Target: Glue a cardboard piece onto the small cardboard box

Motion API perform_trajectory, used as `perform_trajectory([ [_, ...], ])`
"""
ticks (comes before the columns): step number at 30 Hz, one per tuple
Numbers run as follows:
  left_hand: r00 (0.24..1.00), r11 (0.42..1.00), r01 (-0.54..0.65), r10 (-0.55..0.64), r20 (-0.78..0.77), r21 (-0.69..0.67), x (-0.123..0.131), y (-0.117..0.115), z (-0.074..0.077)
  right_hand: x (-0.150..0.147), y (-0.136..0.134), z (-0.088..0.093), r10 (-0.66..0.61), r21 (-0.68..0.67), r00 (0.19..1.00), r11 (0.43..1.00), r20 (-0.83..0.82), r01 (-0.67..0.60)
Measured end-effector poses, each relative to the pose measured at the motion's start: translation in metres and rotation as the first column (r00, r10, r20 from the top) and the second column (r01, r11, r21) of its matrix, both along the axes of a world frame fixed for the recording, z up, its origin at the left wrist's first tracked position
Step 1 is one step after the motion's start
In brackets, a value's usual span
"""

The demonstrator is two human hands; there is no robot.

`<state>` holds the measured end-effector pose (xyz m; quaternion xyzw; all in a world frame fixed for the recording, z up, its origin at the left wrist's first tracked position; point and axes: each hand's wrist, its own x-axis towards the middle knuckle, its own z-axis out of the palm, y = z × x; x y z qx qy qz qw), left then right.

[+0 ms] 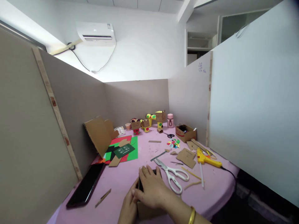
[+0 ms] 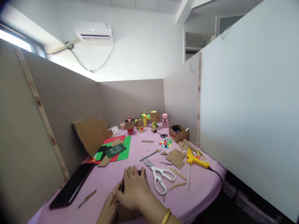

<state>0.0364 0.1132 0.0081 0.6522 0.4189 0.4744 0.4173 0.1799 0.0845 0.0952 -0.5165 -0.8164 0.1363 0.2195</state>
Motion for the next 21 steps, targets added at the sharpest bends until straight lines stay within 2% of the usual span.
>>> perform_trajectory([
  [9, 0.999, 1.000, 0.026, -0.025, 0.039, -0.014, 0.0042, 0.0012, 0.0018, 0.0011, 0.0001, 0.0013, 0.006, 0.002, 1.000, 1.000, -0.008, -0.006],
  [14, 0.999, 1.000, 0.001, 0.000, 0.037, -0.016, 0.0029, 0.0025, 0.0004, 0.0007, 0.0003, 0.0014, 0.002, -0.001, 1.000, 1.000, -0.005, -0.002],
  [21, 1.000, 1.000, -0.006, 0.007, 0.018, -0.030, 0.0036, -0.0019, 0.0058, 0.0002, 0.0002, 0.0007, -0.003, -0.003, 1.000, 1.000, -0.004, 0.003],
])
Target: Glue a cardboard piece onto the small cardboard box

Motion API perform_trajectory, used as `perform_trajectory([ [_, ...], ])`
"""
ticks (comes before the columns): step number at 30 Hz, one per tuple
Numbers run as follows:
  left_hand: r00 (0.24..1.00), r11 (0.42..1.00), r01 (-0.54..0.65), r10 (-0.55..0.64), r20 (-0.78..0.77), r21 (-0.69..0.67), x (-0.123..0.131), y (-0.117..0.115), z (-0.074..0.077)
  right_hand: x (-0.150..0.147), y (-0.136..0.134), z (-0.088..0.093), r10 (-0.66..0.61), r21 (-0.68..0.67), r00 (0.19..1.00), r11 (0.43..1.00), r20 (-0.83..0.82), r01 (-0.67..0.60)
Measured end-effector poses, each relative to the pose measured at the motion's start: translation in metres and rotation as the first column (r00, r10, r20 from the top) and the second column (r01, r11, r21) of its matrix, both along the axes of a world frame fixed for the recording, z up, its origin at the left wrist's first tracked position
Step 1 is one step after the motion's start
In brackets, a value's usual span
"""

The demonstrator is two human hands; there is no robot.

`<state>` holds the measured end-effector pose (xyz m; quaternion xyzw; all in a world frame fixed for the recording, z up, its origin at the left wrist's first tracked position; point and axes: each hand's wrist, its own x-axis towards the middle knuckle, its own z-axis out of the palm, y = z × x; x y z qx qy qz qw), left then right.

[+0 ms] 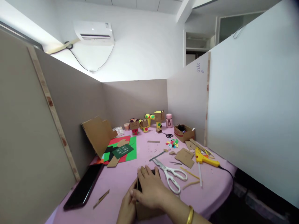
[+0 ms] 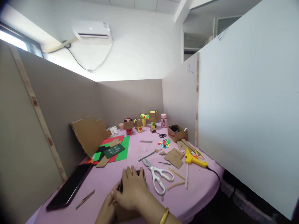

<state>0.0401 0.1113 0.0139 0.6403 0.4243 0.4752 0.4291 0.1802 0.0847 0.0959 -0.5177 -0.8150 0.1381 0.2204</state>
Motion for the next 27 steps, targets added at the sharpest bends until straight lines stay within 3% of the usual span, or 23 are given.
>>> perform_trajectory([
  [13, 1.000, 1.000, 0.009, -0.009, 0.004, 0.022, -0.006, 0.008, -0.014, 0.000, 0.000, -0.001, 0.004, 0.007, 1.000, 1.000, -0.012, -0.004],
  [27, 1.000, 1.000, 0.006, -0.006, 0.020, 0.013, 0.002, 0.000, 0.001, 0.001, 0.002, -0.003, 0.017, 0.030, 1.000, 0.999, -0.021, -0.016],
])
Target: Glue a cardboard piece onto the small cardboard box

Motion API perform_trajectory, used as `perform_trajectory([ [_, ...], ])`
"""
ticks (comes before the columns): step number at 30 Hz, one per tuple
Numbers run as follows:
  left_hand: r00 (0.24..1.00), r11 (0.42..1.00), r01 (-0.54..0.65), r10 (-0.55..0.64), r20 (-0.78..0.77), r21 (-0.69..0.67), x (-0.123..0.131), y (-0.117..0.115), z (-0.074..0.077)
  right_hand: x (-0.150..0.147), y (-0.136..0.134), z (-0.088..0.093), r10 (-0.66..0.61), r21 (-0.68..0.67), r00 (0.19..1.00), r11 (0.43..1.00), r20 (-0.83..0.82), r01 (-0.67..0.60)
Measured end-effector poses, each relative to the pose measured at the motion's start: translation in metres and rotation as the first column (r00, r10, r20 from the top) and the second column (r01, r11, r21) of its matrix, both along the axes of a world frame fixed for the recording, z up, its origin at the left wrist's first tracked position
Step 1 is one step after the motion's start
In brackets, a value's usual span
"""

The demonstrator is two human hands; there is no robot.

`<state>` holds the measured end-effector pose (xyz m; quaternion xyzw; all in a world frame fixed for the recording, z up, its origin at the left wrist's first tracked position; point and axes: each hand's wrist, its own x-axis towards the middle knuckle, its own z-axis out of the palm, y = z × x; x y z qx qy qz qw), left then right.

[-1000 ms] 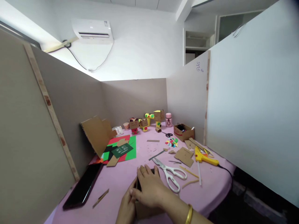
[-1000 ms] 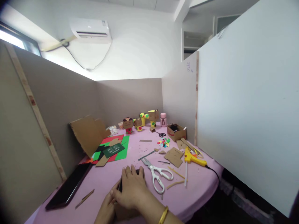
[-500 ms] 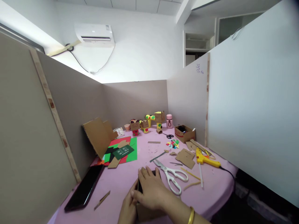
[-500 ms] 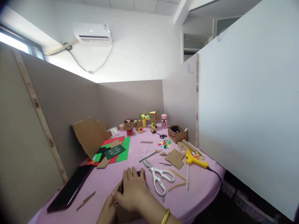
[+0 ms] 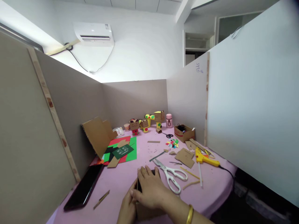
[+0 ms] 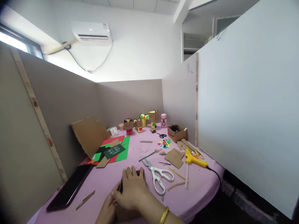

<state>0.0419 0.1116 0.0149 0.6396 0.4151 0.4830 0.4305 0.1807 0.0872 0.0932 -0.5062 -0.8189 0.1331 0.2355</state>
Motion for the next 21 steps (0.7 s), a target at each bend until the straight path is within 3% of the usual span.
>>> perform_trajectory([
  [7, 1.000, 1.000, 0.007, -0.007, 0.017, -0.006, 0.001, 0.000, 0.004, -0.001, 0.000, 0.000, -0.002, 0.004, 1.000, 1.000, 0.004, 0.002],
  [21, 0.999, 0.999, -0.023, 0.022, -0.023, -0.033, -0.005, 0.005, -0.009, -0.001, 0.000, -0.002, 0.003, 0.002, 1.000, 1.000, -0.019, -0.003],
])
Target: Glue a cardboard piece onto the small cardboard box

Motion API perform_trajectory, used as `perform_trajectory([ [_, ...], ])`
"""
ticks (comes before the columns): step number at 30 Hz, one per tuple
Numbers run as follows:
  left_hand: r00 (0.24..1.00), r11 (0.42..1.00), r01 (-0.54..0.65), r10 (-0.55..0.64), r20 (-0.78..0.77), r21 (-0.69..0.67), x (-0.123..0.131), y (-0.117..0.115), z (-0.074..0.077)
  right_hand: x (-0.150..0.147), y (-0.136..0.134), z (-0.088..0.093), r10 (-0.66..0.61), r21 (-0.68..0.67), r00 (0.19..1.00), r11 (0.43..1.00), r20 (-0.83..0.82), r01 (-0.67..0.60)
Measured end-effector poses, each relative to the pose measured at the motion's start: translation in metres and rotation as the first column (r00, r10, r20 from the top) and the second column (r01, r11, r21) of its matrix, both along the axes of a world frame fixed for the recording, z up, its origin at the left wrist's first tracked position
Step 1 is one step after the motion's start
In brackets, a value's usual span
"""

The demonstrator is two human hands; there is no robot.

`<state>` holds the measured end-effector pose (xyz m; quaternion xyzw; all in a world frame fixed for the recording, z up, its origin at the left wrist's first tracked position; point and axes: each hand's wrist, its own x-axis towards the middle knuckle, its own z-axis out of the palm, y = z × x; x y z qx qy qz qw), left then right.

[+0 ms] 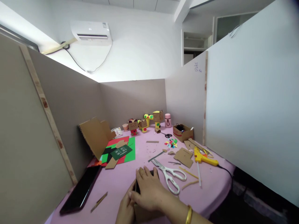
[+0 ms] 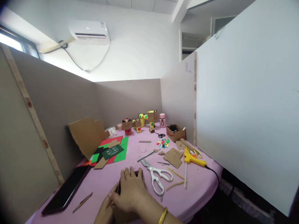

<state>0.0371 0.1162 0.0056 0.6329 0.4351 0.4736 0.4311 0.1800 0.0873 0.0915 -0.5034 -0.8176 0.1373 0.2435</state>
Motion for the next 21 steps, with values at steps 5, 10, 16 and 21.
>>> perform_trajectory([
  [5, 1.000, 1.000, 0.011, -0.011, -0.023, -0.003, -0.0030, 0.0044, -0.0022, 0.0004, -0.0013, 0.0024, 0.004, 0.008, 1.000, 1.000, -0.009, -0.004],
  [10, 0.997, 0.999, 0.025, -0.028, -0.077, -0.036, -0.0089, 0.0092, -0.0063, 0.0013, -0.0022, 0.0054, 0.012, 0.006, 1.000, 1.000, -0.022, -0.012],
  [16, 0.999, 1.000, 0.011, -0.011, -0.035, -0.009, -0.0083, 0.0097, -0.0086, 0.0015, -0.0024, 0.0052, 0.019, -0.008, 1.000, 1.000, -0.024, -0.019],
  [21, 1.000, 1.000, 0.016, -0.016, -0.010, -0.002, -0.0039, 0.0044, -0.0035, 0.0026, -0.0030, 0.0082, 0.014, -0.015, 1.000, 1.000, -0.017, -0.015],
])
